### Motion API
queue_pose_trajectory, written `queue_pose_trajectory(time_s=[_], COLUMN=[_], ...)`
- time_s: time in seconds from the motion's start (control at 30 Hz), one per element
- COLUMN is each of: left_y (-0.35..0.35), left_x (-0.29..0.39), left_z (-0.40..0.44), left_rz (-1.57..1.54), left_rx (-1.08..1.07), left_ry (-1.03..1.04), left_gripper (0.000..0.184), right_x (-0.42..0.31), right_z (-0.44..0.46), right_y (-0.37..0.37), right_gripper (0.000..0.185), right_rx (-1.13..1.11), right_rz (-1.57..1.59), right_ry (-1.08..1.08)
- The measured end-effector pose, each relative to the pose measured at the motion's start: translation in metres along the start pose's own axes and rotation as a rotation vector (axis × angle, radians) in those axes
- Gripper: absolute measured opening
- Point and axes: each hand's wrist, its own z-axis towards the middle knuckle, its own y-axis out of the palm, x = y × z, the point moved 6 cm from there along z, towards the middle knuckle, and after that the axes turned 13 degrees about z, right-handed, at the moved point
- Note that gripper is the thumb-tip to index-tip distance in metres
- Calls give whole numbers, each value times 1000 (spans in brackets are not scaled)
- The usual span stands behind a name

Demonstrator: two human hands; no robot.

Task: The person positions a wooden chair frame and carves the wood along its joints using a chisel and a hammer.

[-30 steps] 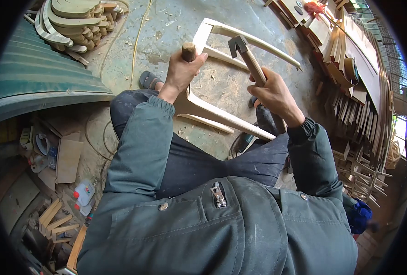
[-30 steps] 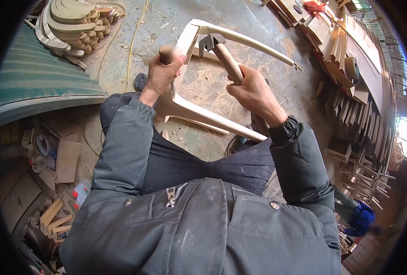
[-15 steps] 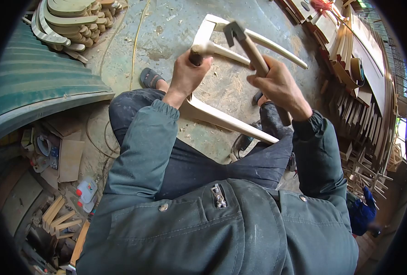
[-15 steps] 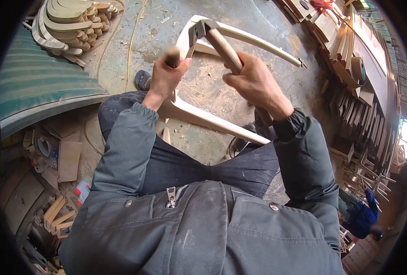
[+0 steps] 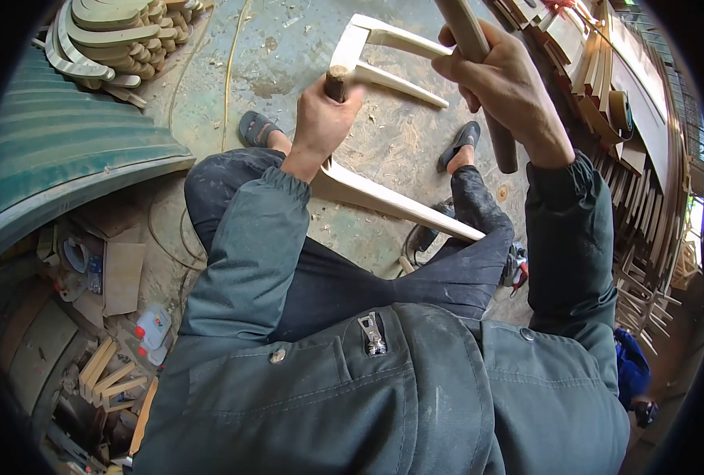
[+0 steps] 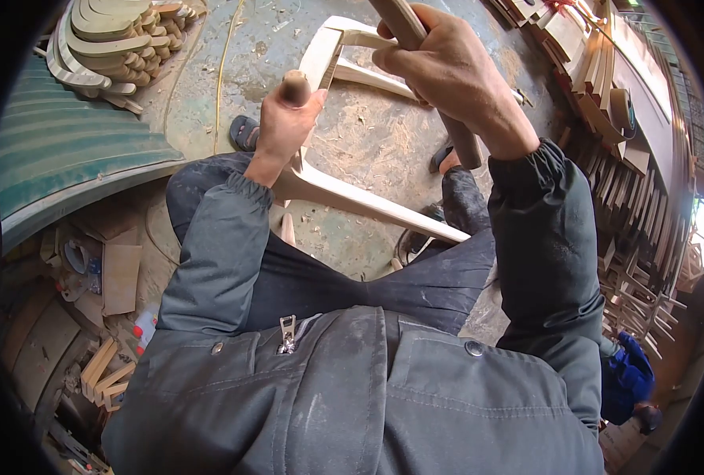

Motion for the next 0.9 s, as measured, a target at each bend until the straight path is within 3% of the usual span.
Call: queue_pose_trajectory(time_s=[0.3,0.53,0.6,0.67,0.73,0.77,0.83,0.9], left_y=[7,13,13,8,12,10,9,11], left_x=[5,-4,-9,6,-2,-9,-2,-6], left_z=[6,10,9,7,12,10,13,6], left_rz=[-37,-70,-71,43,30,33,-28,-95], left_rx=[-50,-71,-80,-121,-111,-100,-118,-132], left_ry=[36,19,10,-16,19,-17,-17,-55], left_gripper=[23,24,24,27,29,29,28,26], right_x=[21,10,8,55,50,30,-14,-45], right_z=[-4,34,37,41,49,56,66,69], right_y=[11,-24,7,45,33,19,-2,-30], right_gripper=[40,16,17,15,14,11,9,15], right_rx=[-52,37,128,-340,-458,-409,-361,143], right_rz=[6,219,338,-773,-714,-789,-730,122], right_ry=[105,0,-15,-163,95,-123,-229,53])
